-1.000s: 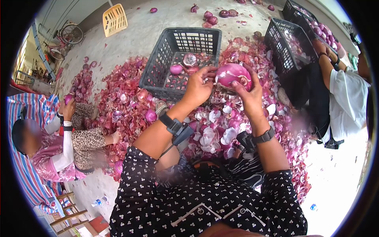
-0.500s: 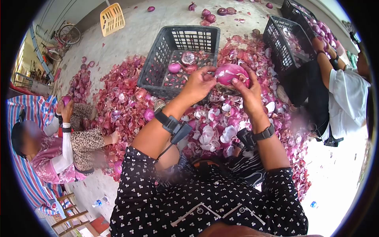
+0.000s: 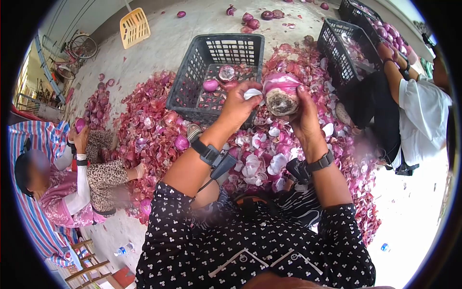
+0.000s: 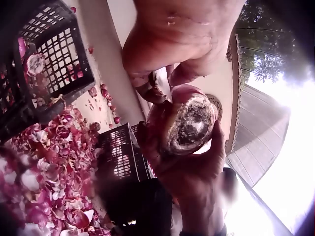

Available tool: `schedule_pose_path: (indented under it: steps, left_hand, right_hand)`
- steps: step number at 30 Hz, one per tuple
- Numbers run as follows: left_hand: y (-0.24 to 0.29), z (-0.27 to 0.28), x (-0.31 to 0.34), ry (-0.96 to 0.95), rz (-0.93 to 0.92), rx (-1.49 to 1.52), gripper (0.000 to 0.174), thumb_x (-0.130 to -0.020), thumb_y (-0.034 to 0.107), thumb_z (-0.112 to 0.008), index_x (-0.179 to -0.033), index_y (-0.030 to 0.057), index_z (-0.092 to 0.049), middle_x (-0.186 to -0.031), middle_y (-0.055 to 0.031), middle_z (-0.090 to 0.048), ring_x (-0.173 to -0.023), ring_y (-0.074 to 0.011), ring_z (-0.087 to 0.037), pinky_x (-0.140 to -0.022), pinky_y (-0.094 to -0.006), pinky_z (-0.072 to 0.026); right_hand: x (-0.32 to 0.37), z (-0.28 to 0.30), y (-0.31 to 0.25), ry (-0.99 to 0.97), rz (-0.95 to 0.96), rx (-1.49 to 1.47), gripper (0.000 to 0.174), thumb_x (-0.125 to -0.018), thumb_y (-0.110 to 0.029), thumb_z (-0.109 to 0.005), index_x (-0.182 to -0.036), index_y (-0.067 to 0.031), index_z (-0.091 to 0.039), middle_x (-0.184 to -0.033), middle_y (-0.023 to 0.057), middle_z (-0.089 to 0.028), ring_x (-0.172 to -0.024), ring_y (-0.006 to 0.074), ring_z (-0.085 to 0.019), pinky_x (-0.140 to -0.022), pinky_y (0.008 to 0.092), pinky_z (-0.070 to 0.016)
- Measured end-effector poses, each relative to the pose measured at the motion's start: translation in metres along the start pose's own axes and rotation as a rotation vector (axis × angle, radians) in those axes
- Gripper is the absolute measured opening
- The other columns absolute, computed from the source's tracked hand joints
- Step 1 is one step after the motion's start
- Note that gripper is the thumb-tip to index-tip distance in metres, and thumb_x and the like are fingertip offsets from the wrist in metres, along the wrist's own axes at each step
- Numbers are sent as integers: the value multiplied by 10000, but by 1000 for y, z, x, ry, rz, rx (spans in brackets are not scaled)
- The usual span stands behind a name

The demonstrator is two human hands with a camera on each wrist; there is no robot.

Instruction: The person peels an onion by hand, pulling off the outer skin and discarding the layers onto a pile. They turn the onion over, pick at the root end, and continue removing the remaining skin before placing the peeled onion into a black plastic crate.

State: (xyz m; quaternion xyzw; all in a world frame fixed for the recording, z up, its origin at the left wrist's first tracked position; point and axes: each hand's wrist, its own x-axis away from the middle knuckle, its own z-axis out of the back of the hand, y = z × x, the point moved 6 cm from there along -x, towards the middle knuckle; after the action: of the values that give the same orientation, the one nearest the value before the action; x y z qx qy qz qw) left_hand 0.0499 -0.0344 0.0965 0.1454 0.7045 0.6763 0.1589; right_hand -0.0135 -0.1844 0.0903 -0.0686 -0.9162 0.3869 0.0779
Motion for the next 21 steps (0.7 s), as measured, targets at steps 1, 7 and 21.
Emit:
schedule_pose_path:
  steps: [1, 7, 21]
  left_hand:
    - [1, -1, 0, 6, -28, -10, 212, -798, -31, -558, -1001, 30, -572, -872, -24, -598, -766, -99, -576, -646, -229, -482]
    - [1, -6, -1, -121, 158, 245, 159, -778, -19, -571, -927, 36, -574, -816, -22, -586, -700, -97, -566, -599, -238, -472]
    - [-6, -16, 11, -99, 272, 319, 187, -853, 121, -612, -1002, 28, -547, -912, -71, -599, -719, -164, -627, -562, -259, -516]
  right_hand:
    - [0, 0, 2, -3, -28, -9, 464, -872, -318, -543, -1222, -29, -448, -1051, 137, -594, -886, 238, -635, -655, 387, -575]
    - [2, -3, 6, 17, -116, -69, 537, -862, -499, -457, -1171, -62, -504, -1058, 106, -606, -942, 268, -617, -713, 450, -544]
    - [-5, 4, 6, 118, -83, -174, 538, -853, -508, -466, -1190, -90, -499, -1112, 114, -592, -984, 277, -599, -772, 480, -514]
